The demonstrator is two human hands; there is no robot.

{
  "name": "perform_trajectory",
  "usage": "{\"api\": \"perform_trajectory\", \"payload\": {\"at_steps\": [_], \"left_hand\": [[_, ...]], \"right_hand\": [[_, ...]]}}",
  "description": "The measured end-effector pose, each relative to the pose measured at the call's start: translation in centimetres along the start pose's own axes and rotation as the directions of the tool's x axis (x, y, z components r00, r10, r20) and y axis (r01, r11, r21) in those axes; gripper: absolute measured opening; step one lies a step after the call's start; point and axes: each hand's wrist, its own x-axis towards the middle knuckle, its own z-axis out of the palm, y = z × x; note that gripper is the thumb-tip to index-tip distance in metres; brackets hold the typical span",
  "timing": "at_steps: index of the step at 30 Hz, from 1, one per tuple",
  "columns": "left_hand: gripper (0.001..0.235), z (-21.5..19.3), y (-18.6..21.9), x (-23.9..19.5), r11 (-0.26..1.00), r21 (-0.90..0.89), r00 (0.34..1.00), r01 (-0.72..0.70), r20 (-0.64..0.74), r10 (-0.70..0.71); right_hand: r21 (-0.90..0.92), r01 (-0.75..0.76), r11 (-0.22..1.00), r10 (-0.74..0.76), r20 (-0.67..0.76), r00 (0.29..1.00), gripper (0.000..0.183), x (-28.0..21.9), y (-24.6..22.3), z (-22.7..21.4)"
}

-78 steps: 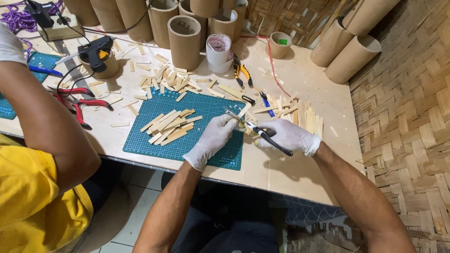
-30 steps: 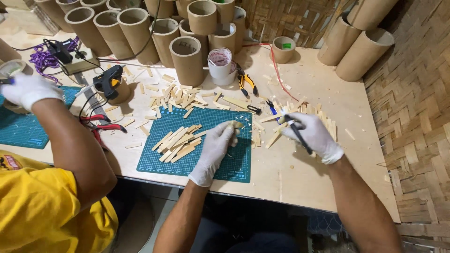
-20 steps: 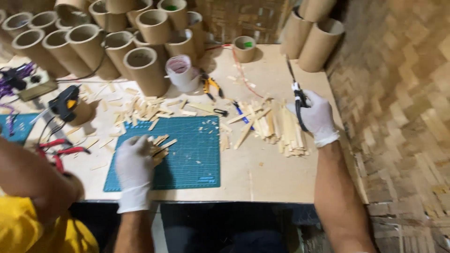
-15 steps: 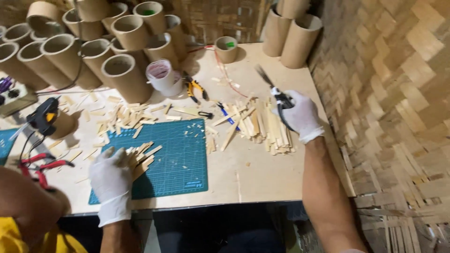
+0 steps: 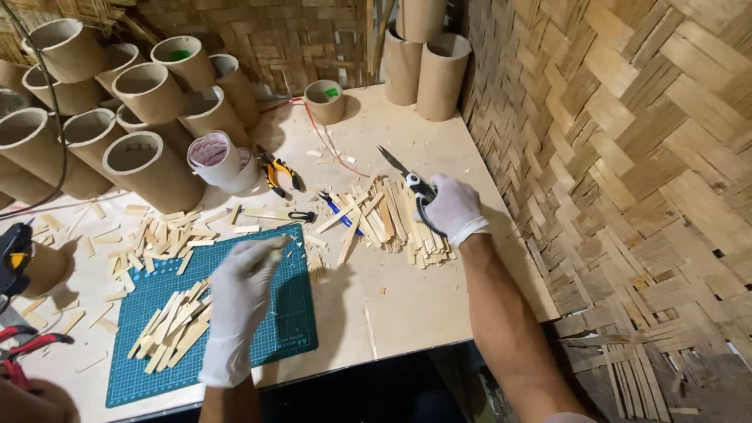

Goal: Cutting small wooden sticks into smaller pieces using scissors on a cutting mat as part of a handcraft project.

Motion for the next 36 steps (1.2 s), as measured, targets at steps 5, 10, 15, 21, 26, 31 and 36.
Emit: {"api": "perform_trajectory", "payload": {"at_steps": [5,10,15,21,26,31,36], "left_hand": [[0.019,3.8,0.7,3.5,0.994,0.041,0.974,0.100,0.199,-0.106],[0.022,6.9,-0.7,5.6,0.985,-0.003,0.955,0.172,0.244,-0.166],[0.016,6.8,-1.7,4.4,0.915,-0.291,0.951,0.280,0.215,-0.223],[0.011,4.9,-0.2,4.5,0.837,-0.485,0.967,0.255,0.126,-0.222],[0.020,6.0,0.1,3.7,0.770,-0.560,0.950,0.304,0.236,-0.204],[0.014,7.9,-3.0,4.2,0.744,-0.602,0.952,0.291,0.263,-0.159],[0.009,9.2,-4.8,4.5,0.683,-0.633,0.920,0.365,0.359,-0.159]], "right_hand": [[-0.020,-0.020,1.000,0.021,0.027,0.999,0.040,0.4,-1.0,-0.3],[0.003,-0.018,1.000,0.018,0.064,0.998,0.041,0.9,-0.9,0.2],[0.261,0.005,0.965,-0.029,0.087,0.996,0.038,1.2,-0.2,0.4],[0.893,0.014,0.450,-0.174,0.073,0.982,0.052,0.1,-1.6,0.1],[0.956,0.118,0.268,-0.279,-0.040,0.959,0.044,-2.2,-5.1,1.5],[0.945,0.202,0.257,-0.366,-0.098,0.925,0.042,-2.7,-6.9,4.6],[0.970,0.108,0.218,-0.376,-0.019,0.926,0.050,-3.5,-7.9,6.4]]}}
